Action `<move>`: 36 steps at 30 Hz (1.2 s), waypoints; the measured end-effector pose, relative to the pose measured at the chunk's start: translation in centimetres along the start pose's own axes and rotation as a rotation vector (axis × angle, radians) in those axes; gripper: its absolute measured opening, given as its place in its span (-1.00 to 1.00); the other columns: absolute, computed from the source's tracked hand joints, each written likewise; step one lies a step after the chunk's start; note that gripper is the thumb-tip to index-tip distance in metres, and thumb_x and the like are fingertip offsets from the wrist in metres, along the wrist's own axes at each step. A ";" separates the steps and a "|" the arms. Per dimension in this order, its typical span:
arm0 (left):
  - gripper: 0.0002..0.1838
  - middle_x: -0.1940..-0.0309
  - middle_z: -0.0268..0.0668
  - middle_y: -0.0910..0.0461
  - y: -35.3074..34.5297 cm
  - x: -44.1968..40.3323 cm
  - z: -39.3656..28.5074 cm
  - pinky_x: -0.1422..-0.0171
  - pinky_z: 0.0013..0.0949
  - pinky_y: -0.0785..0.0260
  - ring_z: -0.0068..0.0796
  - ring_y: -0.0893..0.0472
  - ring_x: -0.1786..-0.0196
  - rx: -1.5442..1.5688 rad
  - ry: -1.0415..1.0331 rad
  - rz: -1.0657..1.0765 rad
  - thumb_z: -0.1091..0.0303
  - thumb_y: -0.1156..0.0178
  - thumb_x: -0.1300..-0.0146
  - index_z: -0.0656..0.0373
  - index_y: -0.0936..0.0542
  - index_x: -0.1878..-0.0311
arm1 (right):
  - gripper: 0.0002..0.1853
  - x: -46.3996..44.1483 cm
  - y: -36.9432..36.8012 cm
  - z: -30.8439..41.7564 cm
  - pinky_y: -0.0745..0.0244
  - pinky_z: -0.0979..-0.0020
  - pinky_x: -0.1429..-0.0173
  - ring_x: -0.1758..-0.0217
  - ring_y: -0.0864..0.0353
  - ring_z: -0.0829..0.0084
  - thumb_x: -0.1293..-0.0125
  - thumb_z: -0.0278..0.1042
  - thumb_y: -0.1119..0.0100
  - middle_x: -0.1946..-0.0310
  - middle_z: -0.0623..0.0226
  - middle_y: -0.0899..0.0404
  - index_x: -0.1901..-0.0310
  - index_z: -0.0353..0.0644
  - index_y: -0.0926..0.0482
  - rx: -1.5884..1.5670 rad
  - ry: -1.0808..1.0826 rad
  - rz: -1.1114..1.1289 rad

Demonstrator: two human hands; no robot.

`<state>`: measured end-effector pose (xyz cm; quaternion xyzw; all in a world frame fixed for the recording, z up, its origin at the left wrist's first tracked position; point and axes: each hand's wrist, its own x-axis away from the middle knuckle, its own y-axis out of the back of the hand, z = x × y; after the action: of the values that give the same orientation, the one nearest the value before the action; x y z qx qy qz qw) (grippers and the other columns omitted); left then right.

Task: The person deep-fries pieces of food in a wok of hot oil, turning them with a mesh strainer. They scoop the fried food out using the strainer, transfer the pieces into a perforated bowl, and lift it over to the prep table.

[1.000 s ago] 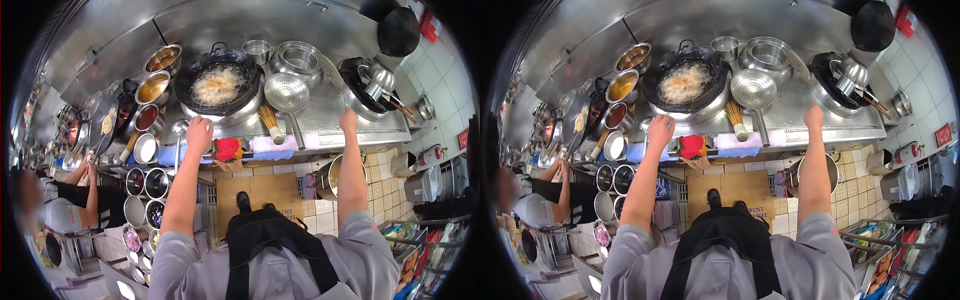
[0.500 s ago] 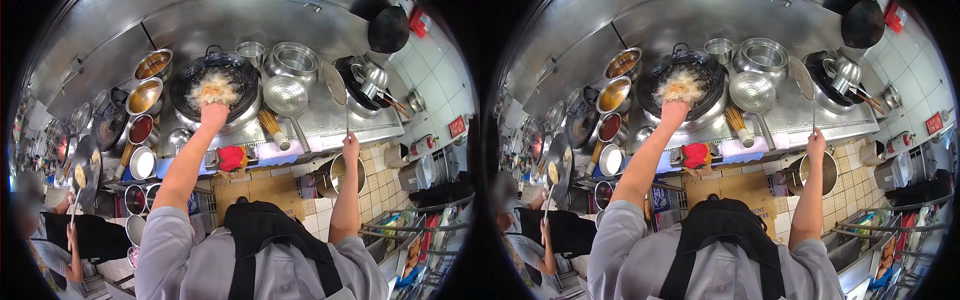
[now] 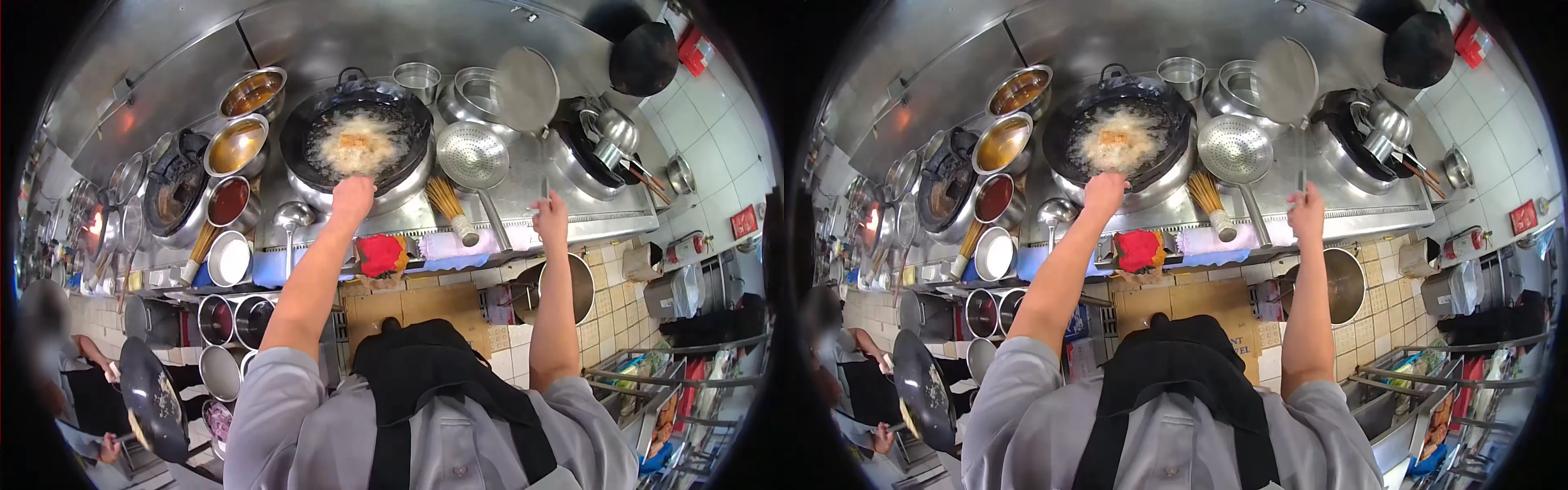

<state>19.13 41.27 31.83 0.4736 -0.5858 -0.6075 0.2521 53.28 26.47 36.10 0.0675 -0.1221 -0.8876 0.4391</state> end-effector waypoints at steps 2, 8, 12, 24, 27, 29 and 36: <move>-0.81 0.52 -0.17 -0.53 0.2 -0.1 -0.6 0.33 -0.23 -0.40 -0.18 -0.55 0.43 -0.016 0.042 0.013 0.22 -0.08 -0.02 0.13 -0.54 0.49 | -0.64 -0.7 -2.3 2.4 -0.15 0.60 0.73 0.75 -0.25 0.64 -0.18 -0.48 0.19 0.54 0.34 -0.41 -0.04 -0.27 -0.27 -0.051 0.017 0.186; -0.81 0.34 -0.14 -0.50 1.8 1.8 -3.2 0.16 -0.24 -0.36 -0.21 -0.51 0.27 0.033 0.049 -0.166 0.28 -0.07 -0.03 0.14 -0.52 0.30 | -0.64 -3.5 -7.9 5.2 -0.20 0.58 0.71 0.74 -0.27 0.64 -0.18 -0.44 0.18 0.54 0.36 -0.43 -0.05 -0.18 -0.29 0.059 0.050 0.417; -0.76 0.21 -0.13 -0.44 2.9 9.6 -7.0 0.08 -0.25 -0.30 -0.18 -0.43 0.12 0.374 0.036 -0.279 0.39 -0.03 -0.05 0.17 -0.45 0.17 | -0.62 -8.1 -10.0 3.2 -0.37 0.40 0.58 0.60 -0.50 0.40 -0.12 -0.44 0.12 0.45 0.20 -0.53 -0.03 -0.17 -0.32 0.359 0.272 0.402; -0.62 0.26 -0.06 -0.47 -10.6 60.7 -9.7 0.12 -0.22 -0.30 -0.12 -0.45 0.17 0.612 0.986 0.680 0.07 0.00 -0.07 0.22 -0.49 0.25 | -0.60 -8.5 -15.9 1.0 -0.21 0.62 0.67 0.68 -0.26 0.63 -0.19 -0.52 0.23 0.47 0.25 -0.46 -0.11 -0.21 -0.13 0.064 -0.116 0.752; -0.67 0.36 -0.19 -0.45 -10.8 64.2 -11.4 0.27 -0.29 -0.32 -0.27 -0.45 0.29 0.849 1.299 0.582 0.12 -0.02 -0.07 0.21 -0.49 0.28 | -0.62 -8.5 -16.6 1.1 -0.15 0.69 0.70 0.67 -0.23 0.65 -0.18 -0.55 0.23 0.42 0.19 -0.45 -0.07 -0.18 -0.12 -0.151 -0.326 0.888; -0.71 0.44 -0.28 -0.44 -12.5 65.2 -11.6 0.36 -0.34 -0.33 -0.36 -0.45 0.38 0.992 1.416 0.450 0.16 -0.03 -0.08 0.21 -0.49 0.30 | -0.63 -9.0 -16.7 0.7 -0.13 0.70 0.71 0.67 -0.22 0.66 -0.18 -0.56 0.22 0.42 0.17 -0.44 -0.06 -0.17 -0.13 -0.244 -0.384 0.898; -0.74 0.49 -0.36 -0.46 -12.4 56.5 -5.9 0.44 -0.51 -0.32 -0.56 -0.45 0.48 1.053 1.283 0.223 0.26 0.00 -0.15 0.22 -0.42 0.15 | -0.75 -7.4 -16.7 -0.4 -0.06 0.71 0.78 0.72 -0.17 0.67 -0.17 -0.58 0.23 0.46 0.17 -0.41 0.09 -0.19 -0.19 -0.469 -0.428 0.761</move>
<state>3.41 -7.87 4.99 0.7225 -0.5793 0.1612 0.3412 45.07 42.06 31.18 -0.2665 -0.0224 -0.6619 0.7003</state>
